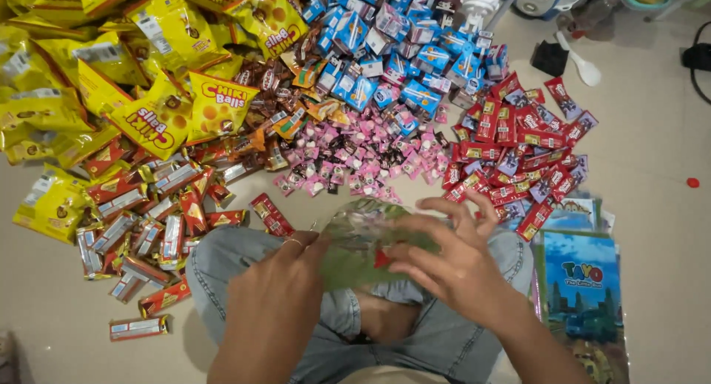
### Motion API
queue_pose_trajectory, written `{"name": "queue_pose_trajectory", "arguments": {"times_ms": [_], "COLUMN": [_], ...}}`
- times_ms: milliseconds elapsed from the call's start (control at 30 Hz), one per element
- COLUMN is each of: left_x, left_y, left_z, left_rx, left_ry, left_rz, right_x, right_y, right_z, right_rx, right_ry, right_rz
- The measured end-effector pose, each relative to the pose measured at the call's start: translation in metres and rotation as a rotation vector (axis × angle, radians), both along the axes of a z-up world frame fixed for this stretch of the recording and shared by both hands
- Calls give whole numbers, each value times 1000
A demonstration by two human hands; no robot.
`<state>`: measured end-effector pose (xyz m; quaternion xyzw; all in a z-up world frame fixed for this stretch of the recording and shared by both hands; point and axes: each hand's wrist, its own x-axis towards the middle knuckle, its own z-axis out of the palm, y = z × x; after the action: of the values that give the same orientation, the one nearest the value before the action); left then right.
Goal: Packing various snack packets into a plastic bag while sitting on the floor.
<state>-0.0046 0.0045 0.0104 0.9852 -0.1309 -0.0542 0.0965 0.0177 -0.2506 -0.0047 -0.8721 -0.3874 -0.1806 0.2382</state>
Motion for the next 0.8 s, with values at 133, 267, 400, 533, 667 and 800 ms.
{"name": "queue_pose_trajectory", "arguments": {"times_ms": [133,267,400,533,667,800], "left_x": [3,3,6,11,11,11], "left_y": [2,2,6,15,21,27], "left_z": [-5,-8,-12,-24,-24,-30], "left_rx": [12,36,-10,-178,-178,-232], "left_ry": [66,71,106,-76,20,-92], "left_rz": [30,35,24,69,170,198], "right_x": [2,0,13,69,140,160], "right_y": [-4,-16,-24,-51,-69,-80], "right_z": [-1,5,12,-47,-171,-301], "right_rx": [-84,-154,118,632,550,384], "right_ry": [29,256,431,479,825,734], "right_rz": [-182,-265,-217,-344,-878,-752]}}
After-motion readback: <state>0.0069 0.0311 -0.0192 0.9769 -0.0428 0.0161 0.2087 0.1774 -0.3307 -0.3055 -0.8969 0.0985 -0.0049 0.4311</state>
